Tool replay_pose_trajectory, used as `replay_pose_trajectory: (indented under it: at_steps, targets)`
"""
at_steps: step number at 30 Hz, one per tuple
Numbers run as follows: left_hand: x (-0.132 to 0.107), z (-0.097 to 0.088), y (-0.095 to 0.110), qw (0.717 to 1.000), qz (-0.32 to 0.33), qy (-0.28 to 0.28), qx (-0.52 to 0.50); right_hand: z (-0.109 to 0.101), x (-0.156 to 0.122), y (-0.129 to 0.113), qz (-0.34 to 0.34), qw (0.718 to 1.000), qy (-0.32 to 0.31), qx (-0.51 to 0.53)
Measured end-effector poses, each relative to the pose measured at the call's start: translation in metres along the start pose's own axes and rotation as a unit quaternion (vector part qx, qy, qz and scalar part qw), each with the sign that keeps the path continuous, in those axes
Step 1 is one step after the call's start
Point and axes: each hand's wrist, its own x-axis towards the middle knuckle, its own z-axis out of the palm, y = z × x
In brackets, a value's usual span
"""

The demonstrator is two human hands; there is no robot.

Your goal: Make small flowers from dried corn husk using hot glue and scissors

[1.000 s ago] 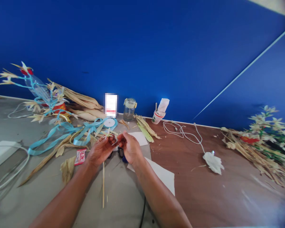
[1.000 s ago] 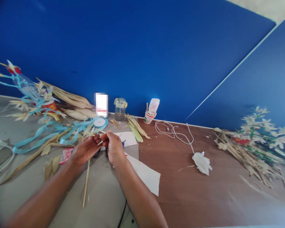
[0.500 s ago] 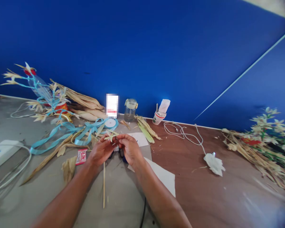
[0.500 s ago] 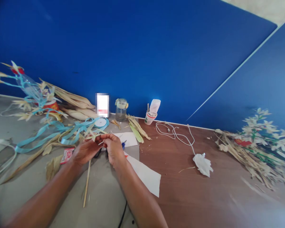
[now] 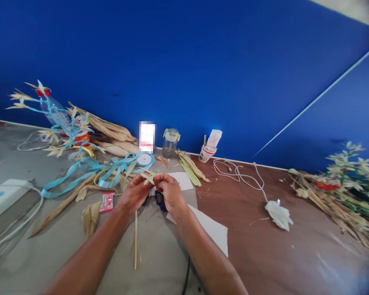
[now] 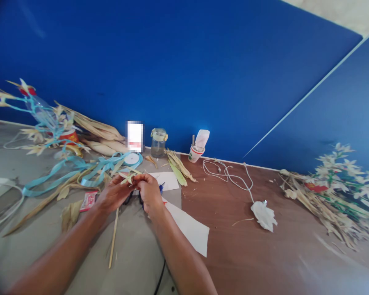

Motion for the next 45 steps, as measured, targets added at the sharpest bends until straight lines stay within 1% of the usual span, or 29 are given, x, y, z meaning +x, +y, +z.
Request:
replay_pose_trajectory:
  at_steps: [7, 12, 15, 17, 20, 24, 27, 29, 34, 41, 45]
  targets:
    - [0.0, 0.002, -0.001, 0.999, 0.019, 0.013, 0.03, -0.007, 0.002, -0.008, -0.019, 1.0, 0.002, -0.012]
    - [0.001, -0.001, -0.005, 0.999, 0.026, 0.023, 0.025, -0.011, 0.005, -0.011, -0.045, 0.998, 0.035, -0.026]
    - [0.002, -0.001, -0.005, 0.999, 0.029, 0.028, 0.026, -0.012, 0.006, -0.009, -0.047, 0.997, 0.041, -0.038]
    - [0.002, -0.001, -0.005, 0.999, 0.029, 0.03, 0.029, -0.012, 0.006, -0.007, -0.044, 0.998, 0.032, -0.036]
    - [0.002, -0.002, -0.004, 0.998, 0.031, 0.034, 0.031, -0.011, 0.006, -0.004, -0.023, 0.999, 0.015, -0.029]
    - [0.002, 0.0, -0.002, 0.998, 0.037, 0.047, 0.018, -0.01, 0.008, 0.005, -0.02, 0.997, 0.015, -0.078]
    - [0.002, 0.003, 0.001, 0.998, 0.035, 0.058, 0.011, -0.008, 0.007, 0.012, -0.042, 0.993, -0.015, -0.107]
    - [0.001, 0.004, 0.002, 0.998, 0.031, 0.061, 0.012, -0.006, 0.006, 0.015, -0.066, 0.99, -0.024, -0.119]
    - [0.001, 0.004, -0.001, 0.997, 0.045, 0.061, 0.019, -0.002, 0.003, 0.017, -0.132, 0.982, -0.007, -0.135]
    - [0.002, 0.002, -0.007, 0.996, 0.054, 0.067, 0.006, -0.005, 0.01, 0.028, -0.185, 0.966, -0.009, -0.179]
    - [0.002, 0.003, -0.007, 0.996, 0.045, 0.078, 0.018, -0.005, 0.012, 0.031, -0.192, 0.967, -0.011, -0.167]
